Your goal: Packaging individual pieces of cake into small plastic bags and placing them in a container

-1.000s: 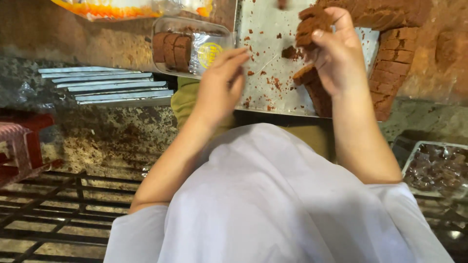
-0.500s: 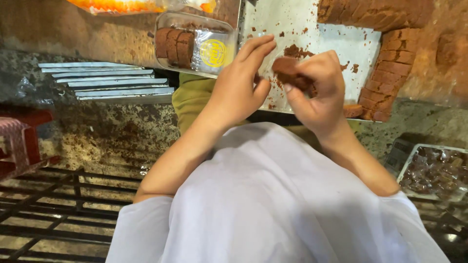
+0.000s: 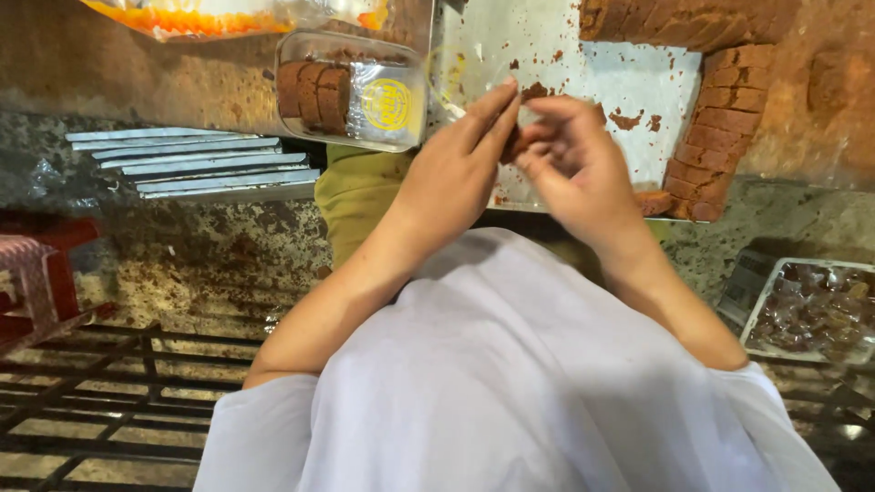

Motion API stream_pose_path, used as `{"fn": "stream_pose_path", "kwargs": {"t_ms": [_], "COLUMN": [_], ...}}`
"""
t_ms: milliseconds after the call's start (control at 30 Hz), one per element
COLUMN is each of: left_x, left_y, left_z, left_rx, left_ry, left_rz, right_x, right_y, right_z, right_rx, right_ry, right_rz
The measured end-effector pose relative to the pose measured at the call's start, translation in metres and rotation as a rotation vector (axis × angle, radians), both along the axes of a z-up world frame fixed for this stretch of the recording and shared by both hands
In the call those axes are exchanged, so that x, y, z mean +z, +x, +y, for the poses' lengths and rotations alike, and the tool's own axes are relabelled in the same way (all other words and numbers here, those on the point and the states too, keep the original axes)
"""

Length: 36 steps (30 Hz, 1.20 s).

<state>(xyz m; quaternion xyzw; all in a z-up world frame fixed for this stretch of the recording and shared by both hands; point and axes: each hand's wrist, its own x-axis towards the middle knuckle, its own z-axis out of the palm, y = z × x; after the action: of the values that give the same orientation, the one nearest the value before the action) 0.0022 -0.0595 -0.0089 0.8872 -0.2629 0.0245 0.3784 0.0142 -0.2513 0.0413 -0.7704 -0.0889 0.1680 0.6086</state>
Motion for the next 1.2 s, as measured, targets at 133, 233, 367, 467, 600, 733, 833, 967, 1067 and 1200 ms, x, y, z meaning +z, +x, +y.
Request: {"fn": "stream_pose_path", "kwargs": {"t_ms": [133, 233, 367, 467, 600, 733, 833, 967, 1067, 1200], "left_x": [0.003, -0.001, -0.003, 0.003, 0.009, 0.000, 0.009, 0.028, 0.002, 0.003], "left_y": [-0.003, -0.003, -0.004, -0.003, 0.003, -0.004, -0.007, -0.016, 0.003, 0.031], "left_z": [-0.008, -0.014, -0.016, -0.014, -0.016, -0.011, -0.015, -0.018, 0.016, 0.051], "left_rx": [0.017, 0.029, 0.143, 0.177, 0.224, 0.163, 0.012, -0.151, -0.004, 0.428], "left_ry": [-0.133, -0.285, -0.272, -0.214, -0.433, -0.205, -0.105, -0.315, -0.325, -0.133], "left_rz": [0.113, 0.209, 0.230, 0.271, 0.258, 0.170, -0.036, 0.373, 0.130, 0.571], "right_x": [-0.014, -0.010, -0.006, -0.020, -0.018, -0.005, -0.006, 0.002, 0.005, -0.033], "right_y": [0.007, 0.010, 0.009, 0.004, -0.003, 0.004, 0.005, 0.021, 0.028, 0.034], "right_z": [-0.004, -0.004, -0.004, -0.008, -0.008, -0.004, -0.009, -0.021, -0.044, -0.079], "right_rx": [0.010, 0.018, 0.017, -0.107, 0.050, 0.135, 0.035, 0.151, 0.123, -0.209], "right_ry": [0.081, -0.166, -0.093, -0.041, -0.132, -0.184, 0.111, -0.296, -0.329, 0.179], "right_rz": [-0.011, -0.181, -0.057, -0.174, -0.541, -0.286, 0.138, 0.036, -0.045, -0.446]}}
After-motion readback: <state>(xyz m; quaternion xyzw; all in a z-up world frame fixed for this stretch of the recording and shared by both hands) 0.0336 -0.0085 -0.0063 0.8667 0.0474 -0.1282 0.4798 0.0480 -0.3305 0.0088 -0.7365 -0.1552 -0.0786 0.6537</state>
